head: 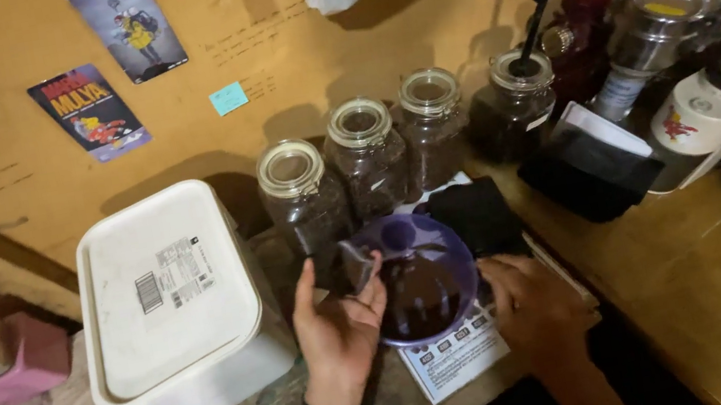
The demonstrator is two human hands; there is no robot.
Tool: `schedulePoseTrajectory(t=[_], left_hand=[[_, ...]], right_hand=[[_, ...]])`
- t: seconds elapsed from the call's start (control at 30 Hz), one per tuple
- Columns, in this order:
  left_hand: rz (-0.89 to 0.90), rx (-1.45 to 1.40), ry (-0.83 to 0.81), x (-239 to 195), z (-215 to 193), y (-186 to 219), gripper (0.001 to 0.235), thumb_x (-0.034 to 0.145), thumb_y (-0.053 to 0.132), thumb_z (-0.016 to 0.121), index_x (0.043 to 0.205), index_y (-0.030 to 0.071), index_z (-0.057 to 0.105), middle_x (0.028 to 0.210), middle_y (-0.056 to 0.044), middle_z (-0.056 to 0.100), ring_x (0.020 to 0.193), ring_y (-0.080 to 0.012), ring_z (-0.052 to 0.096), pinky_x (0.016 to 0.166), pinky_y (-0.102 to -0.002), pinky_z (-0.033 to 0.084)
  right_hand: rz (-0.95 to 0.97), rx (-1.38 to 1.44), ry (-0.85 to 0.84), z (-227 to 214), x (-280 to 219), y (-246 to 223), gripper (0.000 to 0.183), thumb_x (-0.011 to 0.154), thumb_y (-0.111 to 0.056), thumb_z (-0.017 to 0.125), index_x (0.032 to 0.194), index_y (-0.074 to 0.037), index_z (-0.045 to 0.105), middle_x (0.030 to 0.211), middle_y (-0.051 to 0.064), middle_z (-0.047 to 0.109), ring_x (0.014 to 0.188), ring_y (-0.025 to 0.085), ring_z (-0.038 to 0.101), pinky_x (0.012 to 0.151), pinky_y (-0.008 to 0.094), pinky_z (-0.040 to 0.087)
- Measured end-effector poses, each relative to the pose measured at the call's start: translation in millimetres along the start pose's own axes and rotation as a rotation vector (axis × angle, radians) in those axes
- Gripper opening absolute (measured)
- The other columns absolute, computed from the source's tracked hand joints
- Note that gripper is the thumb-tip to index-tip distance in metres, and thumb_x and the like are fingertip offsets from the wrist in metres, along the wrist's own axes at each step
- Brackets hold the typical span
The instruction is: Scooping coffee grounds from a bowl into a small bag on a digital scale to weigh it for packaging.
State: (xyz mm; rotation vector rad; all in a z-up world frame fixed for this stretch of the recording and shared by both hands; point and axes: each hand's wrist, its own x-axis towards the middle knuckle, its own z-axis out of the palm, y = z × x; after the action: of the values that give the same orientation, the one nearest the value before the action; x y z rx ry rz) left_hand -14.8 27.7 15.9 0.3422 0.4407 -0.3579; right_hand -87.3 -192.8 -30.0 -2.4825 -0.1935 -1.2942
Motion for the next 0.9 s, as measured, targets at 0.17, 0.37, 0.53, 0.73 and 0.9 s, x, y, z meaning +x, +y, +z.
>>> schedulePoseTrajectory(t=[0.17, 0.37, 0.53, 0.73, 0.9], left_hand=[[0.006, -0.144, -0.027, -15.5, -14.3, 9.2, 0.051, 0.090, 0.043, 0.071, 0.117, 0.001, 0.061, 0.116, -0.024, 0.070, 0.114, -0.0364, 0.069, 0.079, -0.034, 0.058], [0.001, -0.154, -0.029, -31.8, -14.9, 8.1, 0.063, 0.088, 0.048, 0.071, 0.127, 0.000, 0.057, 0.118, -0.023, 0.071, 0.110, -0.0328, 0.071, 0.078, -0.034, 0.059], [-0.052, -0.157, -0.003, -48.2, -3.0, 3.5, 0.086, 0.081, 0.051, 0.076, 0.140, -0.003, 0.043, 0.122, -0.025, 0.068, 0.107, -0.0325, 0.073, 0.075, -0.037, 0.062], [-0.158, -0.022, -0.048, -54.9, 8.1, -10.4, 0.090, 0.083, 0.060, 0.069, 0.143, 0.000, 0.040, 0.125, -0.022, 0.067, 0.117, -0.0330, 0.069, 0.082, -0.040, 0.058], [-0.240, 0.105, -0.094, -49.0, 14.3, -25.8, 0.068, 0.086, 0.060, 0.062, 0.134, 0.013, 0.063, 0.127, -0.013, 0.070, 0.118, -0.0314, 0.068, 0.084, -0.039, 0.054]], right_hand=[[0.016, 0.166, -0.285, 11.7, -5.5, 2.2, 0.045, 0.076, 0.009, 0.060, 0.116, -0.004, 0.074, 0.111, 0.016, 0.074, 0.092, 0.032, 0.071, 0.077, 0.041, 0.061], [-0.032, 0.031, -0.664, 49.8, -10.4, 0.2, 0.045, 0.075, 0.008, 0.064, 0.115, -0.011, 0.074, 0.112, 0.004, 0.072, 0.103, 0.029, 0.066, 0.085, 0.047, 0.061], [-0.071, 0.031, -0.694, 55.2, 3.3, -6.8, 0.033, 0.077, -0.001, 0.058, 0.105, -0.010, 0.075, 0.093, 0.009, 0.073, 0.090, 0.035, 0.063, 0.078, 0.049, 0.047], [0.053, 0.531, -0.379, 12.2, 32.4, -27.6, 0.025, 0.096, -0.016, 0.064, 0.116, -0.005, 0.074, 0.109, 0.010, 0.077, 0.100, 0.026, 0.070, 0.088, 0.038, 0.053], [0.154, 0.840, -0.265, -27.2, 57.2, -43.3, 0.024, 0.098, -0.008, 0.063, 0.118, -0.002, 0.073, 0.119, 0.014, 0.074, 0.112, 0.025, 0.072, 0.099, 0.035, 0.057]])
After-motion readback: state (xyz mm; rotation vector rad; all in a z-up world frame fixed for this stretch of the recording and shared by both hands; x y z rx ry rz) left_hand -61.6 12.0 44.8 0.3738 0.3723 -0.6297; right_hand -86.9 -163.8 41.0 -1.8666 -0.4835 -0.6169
